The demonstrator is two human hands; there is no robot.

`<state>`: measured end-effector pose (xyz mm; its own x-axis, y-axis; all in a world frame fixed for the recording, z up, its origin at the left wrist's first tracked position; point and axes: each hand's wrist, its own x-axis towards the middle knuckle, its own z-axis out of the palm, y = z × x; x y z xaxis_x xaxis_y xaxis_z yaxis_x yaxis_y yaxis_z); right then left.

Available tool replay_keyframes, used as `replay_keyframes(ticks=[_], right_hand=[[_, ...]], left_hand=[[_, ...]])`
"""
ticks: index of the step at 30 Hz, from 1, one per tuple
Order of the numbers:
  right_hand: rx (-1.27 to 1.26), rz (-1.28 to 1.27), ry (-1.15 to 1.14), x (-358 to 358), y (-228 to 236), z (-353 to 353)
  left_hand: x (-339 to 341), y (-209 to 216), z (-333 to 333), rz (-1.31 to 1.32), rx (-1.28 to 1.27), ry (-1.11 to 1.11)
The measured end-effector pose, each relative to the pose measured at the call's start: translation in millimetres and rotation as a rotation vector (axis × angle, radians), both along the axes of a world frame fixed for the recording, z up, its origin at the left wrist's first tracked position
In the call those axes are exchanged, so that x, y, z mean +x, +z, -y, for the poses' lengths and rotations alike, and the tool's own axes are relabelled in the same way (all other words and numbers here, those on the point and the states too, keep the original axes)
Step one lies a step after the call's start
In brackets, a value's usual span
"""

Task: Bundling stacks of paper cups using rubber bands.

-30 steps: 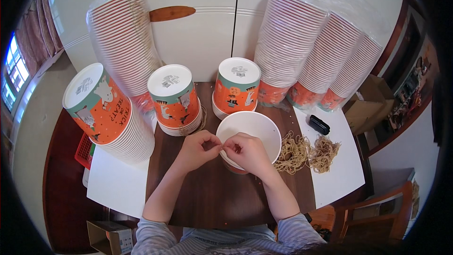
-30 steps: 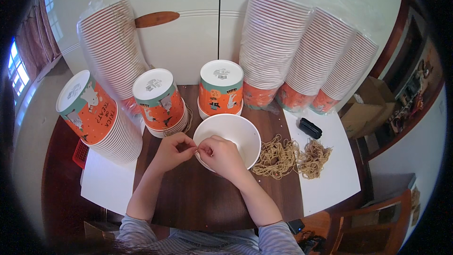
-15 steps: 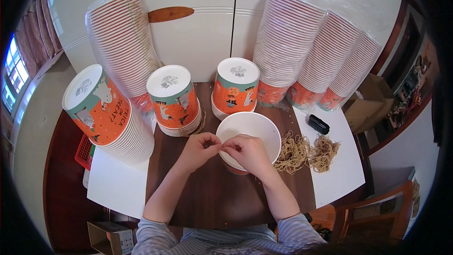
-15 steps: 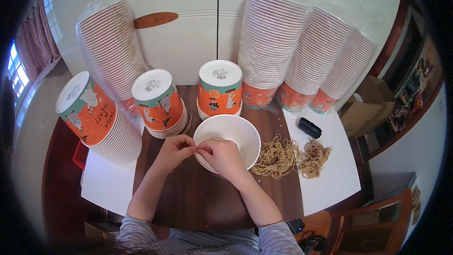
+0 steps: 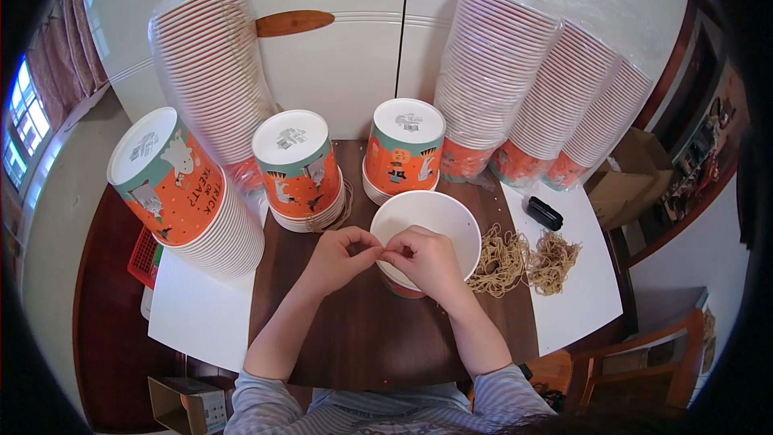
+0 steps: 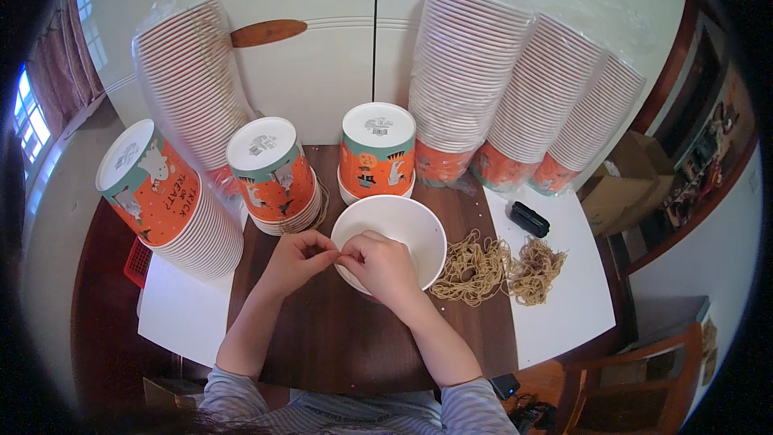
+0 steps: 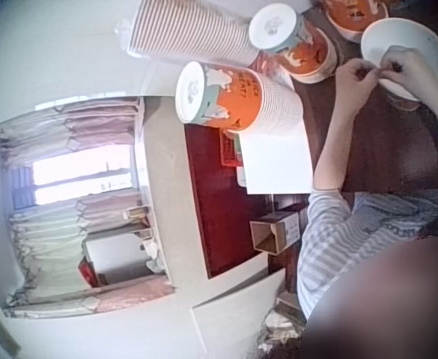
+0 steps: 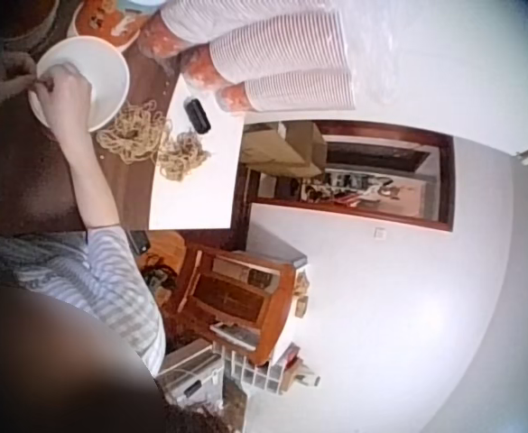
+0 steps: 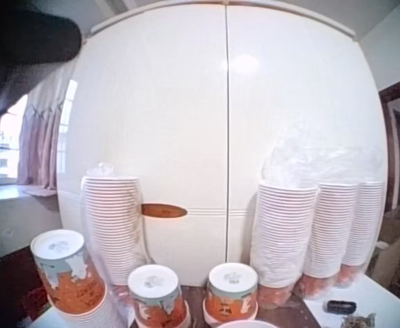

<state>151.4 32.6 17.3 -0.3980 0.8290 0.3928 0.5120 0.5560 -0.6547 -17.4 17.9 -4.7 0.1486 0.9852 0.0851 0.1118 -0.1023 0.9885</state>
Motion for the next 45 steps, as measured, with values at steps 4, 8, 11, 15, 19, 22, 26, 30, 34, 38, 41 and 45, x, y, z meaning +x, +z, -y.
replay_keyframes(ticks=[4,8,11,15,19,22,26,30,34,38,41,45], right_hand=[[0.012,-0.018,0.0,-0.6,-0.8,-0.1],[0.036,-0.008,-0.007,-0.1,-2.5,-0.8],[0.046,0.005,-0.017,-0.2,-3.2,-1.0],[0.052,-0.001,-0.02,0.4,-3.8,-1.3],[0.036,0.01,-0.015,0.1,-2.2,-0.5],[0.018,0.025,-0.002,1.3,-2.1,-0.9],[0.012,0.021,0.013,0.7,-0.5,-0.5],[-0.034,-0.065,0.079,2.9,-0.7,-2.5],[-0.125,-0.129,0.107,4.7,2.5,-1.7],[-0.123,-0.133,0.103,3.3,1.9,-1.0],[-0.074,-0.125,0.082,2.7,-0.4,-2.1],[-0.025,-0.112,0.041,1.8,-0.4,-1.9]], left_hand=[[-0.1,0.6,2.0,-0.036,0.039,0.03],[-0.5,4.3,2.9,-0.065,0.031,0.011],[-0.5,6.4,2.5,-0.048,0.02,0.001],[-2.4,6.4,1.2,-0.029,-0.028,-0.038],[-4.9,1.4,-0.2,0.016,-0.063,-0.081],[-4.6,3.3,-0.5,-0.034,-0.027,-0.101],[-4.6,-1.0,-1.1,-0.008,0.005,-0.106],[-4.6,-4.1,-2.3,0.022,0.074,-0.096],[-4.8,-2.8,-2.7,0.014,0.088,-0.102],[-4.3,-4.0,-2.6,0.028,0.048,-0.077],[-3.2,-3.8,-1.9,0.046,0.05,-0.076],[-1.4,-2.4,-0.2,0.021,0.083,-0.058]])
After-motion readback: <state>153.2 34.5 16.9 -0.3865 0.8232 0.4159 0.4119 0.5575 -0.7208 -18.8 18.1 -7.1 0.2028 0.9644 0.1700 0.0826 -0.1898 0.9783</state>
